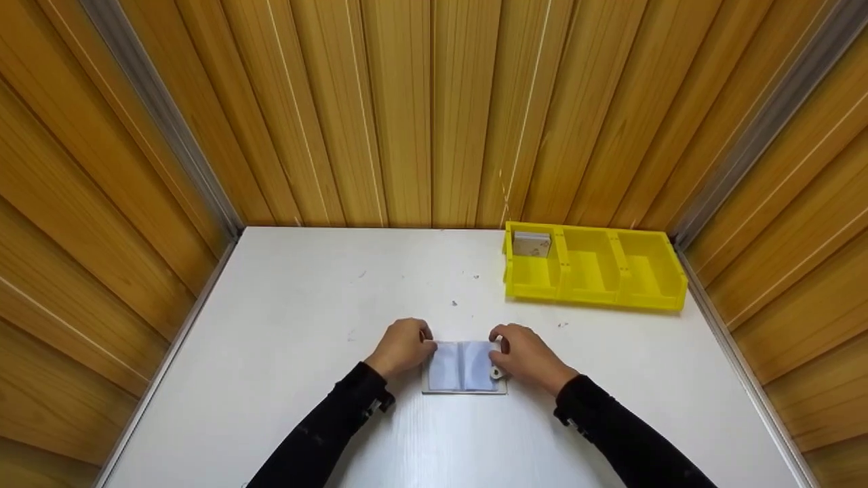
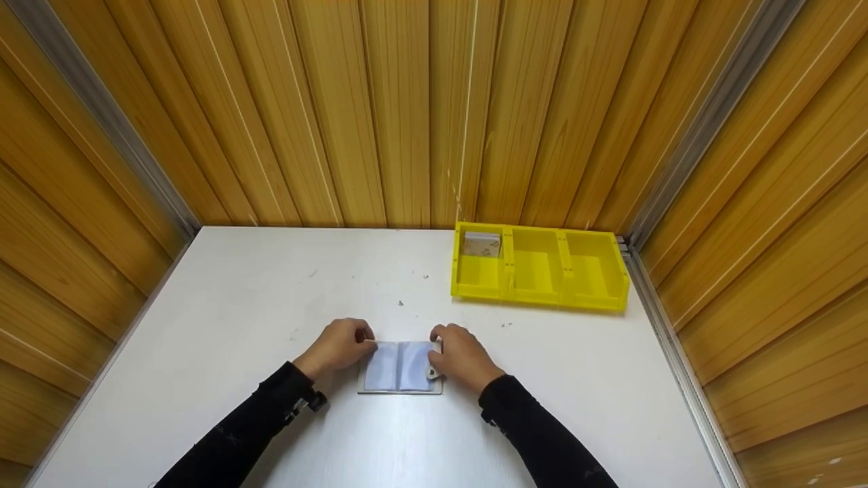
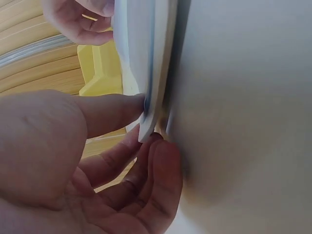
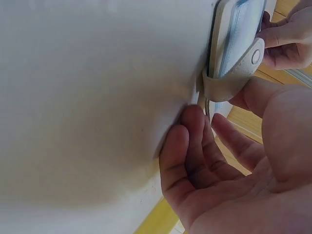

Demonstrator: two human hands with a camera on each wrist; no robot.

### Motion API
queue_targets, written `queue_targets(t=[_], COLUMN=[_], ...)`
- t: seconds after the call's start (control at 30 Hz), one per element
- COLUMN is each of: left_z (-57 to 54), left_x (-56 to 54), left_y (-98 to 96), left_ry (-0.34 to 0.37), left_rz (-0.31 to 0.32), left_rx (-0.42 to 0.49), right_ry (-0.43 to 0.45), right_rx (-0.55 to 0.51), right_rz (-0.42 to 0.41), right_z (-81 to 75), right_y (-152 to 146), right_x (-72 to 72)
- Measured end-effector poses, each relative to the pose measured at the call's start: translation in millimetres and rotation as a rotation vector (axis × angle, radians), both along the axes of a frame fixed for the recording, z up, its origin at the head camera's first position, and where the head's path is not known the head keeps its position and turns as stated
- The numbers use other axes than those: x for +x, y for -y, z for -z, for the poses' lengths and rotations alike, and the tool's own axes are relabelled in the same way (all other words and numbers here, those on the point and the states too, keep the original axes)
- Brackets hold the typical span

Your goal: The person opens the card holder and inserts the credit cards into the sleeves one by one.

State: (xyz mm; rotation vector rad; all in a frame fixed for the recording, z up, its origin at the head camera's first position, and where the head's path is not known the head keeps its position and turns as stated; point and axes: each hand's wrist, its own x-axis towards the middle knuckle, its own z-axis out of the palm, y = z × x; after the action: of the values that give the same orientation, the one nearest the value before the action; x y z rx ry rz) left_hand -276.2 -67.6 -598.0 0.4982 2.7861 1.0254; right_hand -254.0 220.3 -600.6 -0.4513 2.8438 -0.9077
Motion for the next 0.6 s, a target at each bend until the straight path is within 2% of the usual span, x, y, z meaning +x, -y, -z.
queue_targets(t=[0.17,0.27,0.47,0.6], left_z=[1.8,1.6,0.3,-1.9], left_x=[0.3,-0.5,-2.6,-2.2], left_y=[4.0,5.4,5.8,6.8], left_ry=[0.027,0.066,0.106,0.111], left_rz=[0.005,0.005,-0.008,-0.025], left_rx=[0.045,0.074,0.099,0.101], right_ry=[0.024,0.043,0.016,0.075], right_rx=[-0.047,-0.070,-0.053,0.002], right_rz=[0.016,0.027,0.027,0.015], right_z=[0.6,-2.5,-18.5,-31.3], right_y=[2,3,6,10], right_x=[0.7,-0.4,-6.5,-13.5])
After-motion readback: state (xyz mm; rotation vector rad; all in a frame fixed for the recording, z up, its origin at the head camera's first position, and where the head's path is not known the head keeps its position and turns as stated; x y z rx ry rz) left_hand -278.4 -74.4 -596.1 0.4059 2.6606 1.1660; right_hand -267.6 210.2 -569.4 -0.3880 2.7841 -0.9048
